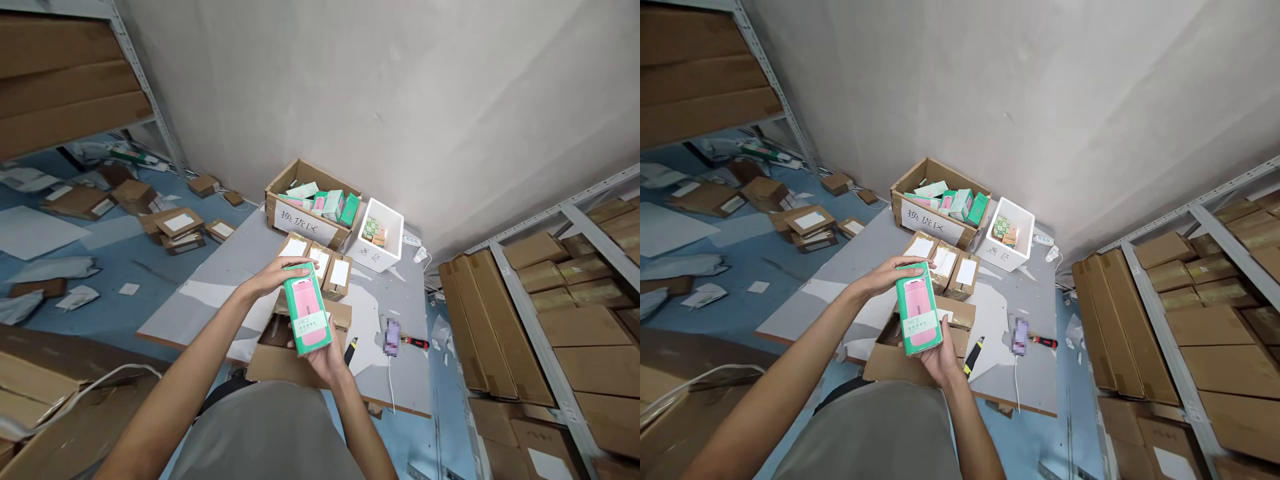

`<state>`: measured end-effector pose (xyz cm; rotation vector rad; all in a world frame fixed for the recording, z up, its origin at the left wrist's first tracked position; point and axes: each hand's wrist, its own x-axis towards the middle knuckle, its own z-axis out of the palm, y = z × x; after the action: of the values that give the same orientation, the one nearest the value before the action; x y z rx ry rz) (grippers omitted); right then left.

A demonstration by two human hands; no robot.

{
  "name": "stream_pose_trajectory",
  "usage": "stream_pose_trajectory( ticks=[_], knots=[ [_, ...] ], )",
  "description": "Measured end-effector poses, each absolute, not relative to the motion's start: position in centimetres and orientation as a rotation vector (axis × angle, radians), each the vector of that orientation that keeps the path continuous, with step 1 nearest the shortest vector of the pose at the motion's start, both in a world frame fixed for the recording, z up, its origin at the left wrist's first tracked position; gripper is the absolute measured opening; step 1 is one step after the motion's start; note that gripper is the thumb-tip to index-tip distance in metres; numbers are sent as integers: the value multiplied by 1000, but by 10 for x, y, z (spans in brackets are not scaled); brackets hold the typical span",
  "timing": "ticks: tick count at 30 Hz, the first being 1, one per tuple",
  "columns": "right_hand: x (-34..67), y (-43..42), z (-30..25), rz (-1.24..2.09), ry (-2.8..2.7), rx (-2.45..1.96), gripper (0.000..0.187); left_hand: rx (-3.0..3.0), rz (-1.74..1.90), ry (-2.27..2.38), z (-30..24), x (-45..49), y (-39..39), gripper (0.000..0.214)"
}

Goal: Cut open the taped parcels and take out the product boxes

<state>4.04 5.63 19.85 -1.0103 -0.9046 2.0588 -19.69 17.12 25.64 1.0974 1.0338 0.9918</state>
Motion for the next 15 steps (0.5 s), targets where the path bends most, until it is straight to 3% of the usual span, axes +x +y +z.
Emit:
stream_pose_trajectory(
  ticks=[8, 10, 13, 15],
  knots=[
    [72, 49, 196, 1143, -1520, -1501, 140, 787, 1066, 1212, 220, -194, 192, 96],
    [73, 47, 190, 1017, -1633, -1598, 127, 767, 1063, 1235, 215, -192, 194, 93],
    [69, 42, 175, 884, -1788, -1613, 87, 837, 1063, 1279, 213, -188, 195, 87],
    [64, 38, 165, 693, -1899, -1584, 71, 930, 1035, 1312, 215, -186, 195, 87]
  ],
)
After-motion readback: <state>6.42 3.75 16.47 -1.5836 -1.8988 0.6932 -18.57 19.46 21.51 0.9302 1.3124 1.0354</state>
